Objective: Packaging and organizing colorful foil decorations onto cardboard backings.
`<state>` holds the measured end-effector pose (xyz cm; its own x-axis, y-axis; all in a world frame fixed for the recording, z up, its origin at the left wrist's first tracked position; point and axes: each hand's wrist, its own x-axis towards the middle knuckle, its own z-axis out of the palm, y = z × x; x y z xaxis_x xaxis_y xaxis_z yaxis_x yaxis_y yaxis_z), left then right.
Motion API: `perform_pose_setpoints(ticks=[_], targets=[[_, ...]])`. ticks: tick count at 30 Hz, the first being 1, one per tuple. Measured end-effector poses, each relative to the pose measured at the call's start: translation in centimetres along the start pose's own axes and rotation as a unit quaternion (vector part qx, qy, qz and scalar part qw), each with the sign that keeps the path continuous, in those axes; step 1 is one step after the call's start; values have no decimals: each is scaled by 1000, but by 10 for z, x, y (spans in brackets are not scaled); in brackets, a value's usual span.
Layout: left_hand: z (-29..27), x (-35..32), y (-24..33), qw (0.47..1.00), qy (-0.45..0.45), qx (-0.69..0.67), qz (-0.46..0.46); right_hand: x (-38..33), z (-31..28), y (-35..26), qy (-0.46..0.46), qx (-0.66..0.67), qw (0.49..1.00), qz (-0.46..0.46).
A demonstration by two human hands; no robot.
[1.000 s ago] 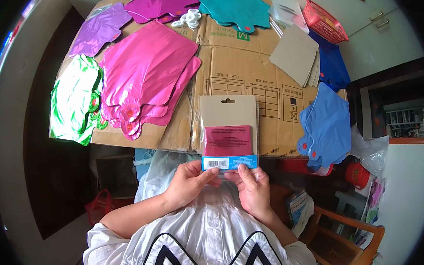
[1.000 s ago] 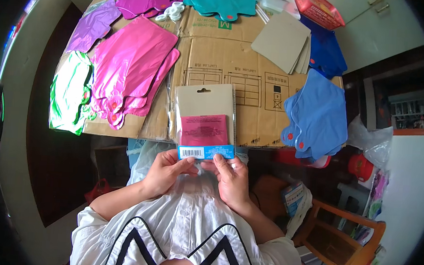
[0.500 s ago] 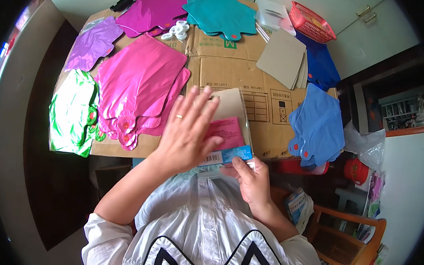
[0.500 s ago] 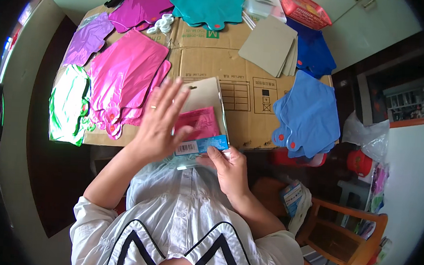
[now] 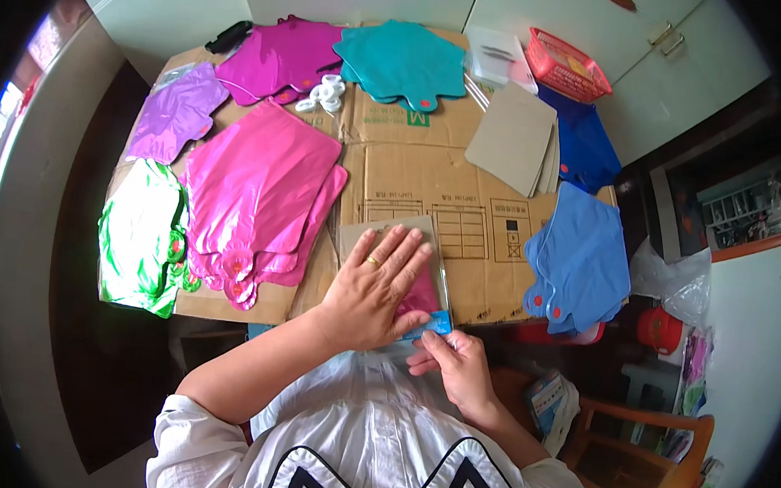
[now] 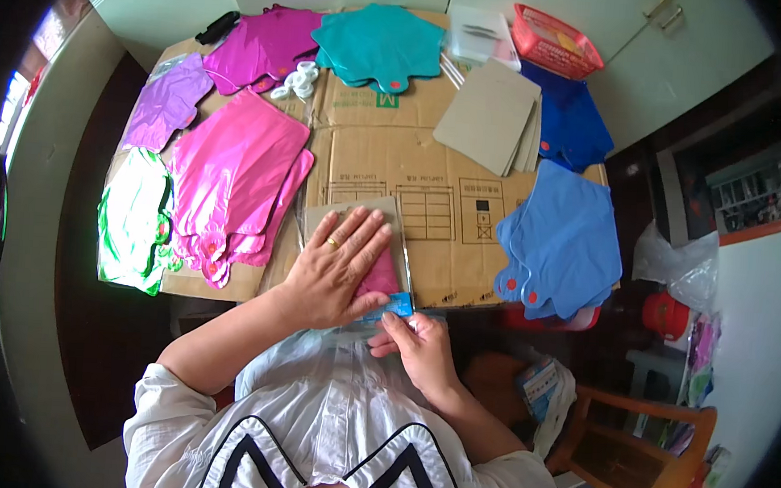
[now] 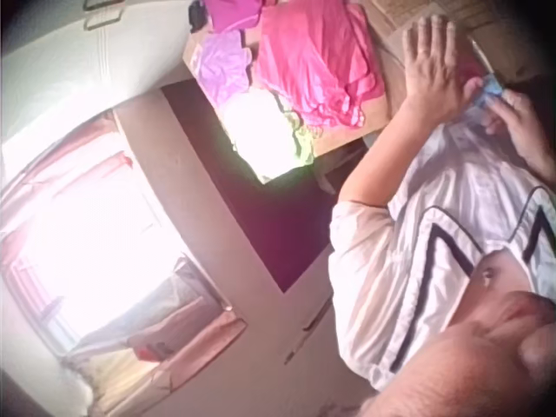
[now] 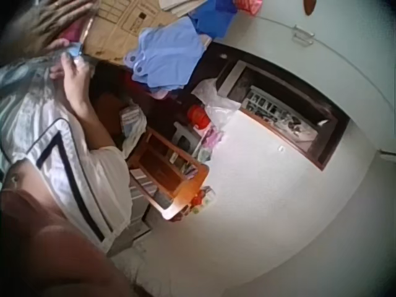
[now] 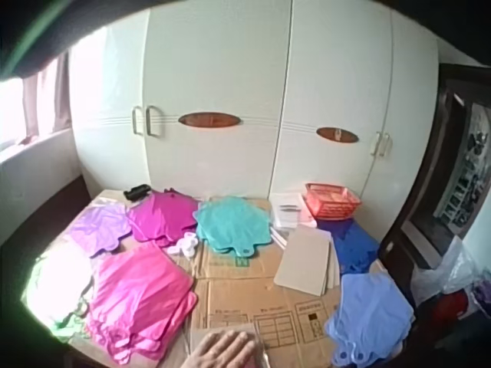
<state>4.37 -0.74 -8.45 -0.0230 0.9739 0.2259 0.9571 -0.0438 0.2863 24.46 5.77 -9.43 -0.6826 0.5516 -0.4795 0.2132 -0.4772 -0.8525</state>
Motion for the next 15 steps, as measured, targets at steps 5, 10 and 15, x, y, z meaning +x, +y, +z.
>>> perform_pose_setpoints(ticks=[5, 10, 15], targets=[[-10, 2, 5, 999, 9, 17, 36, 3, -5, 13, -9, 77, 996, 43], [-6, -1, 8, 999, 1, 22, 50, 3, 1, 7, -8, 145, 989, 43], [-25, 12, -2, 999, 25, -41, 25, 14, 14, -17, -22, 134, 990, 34]])
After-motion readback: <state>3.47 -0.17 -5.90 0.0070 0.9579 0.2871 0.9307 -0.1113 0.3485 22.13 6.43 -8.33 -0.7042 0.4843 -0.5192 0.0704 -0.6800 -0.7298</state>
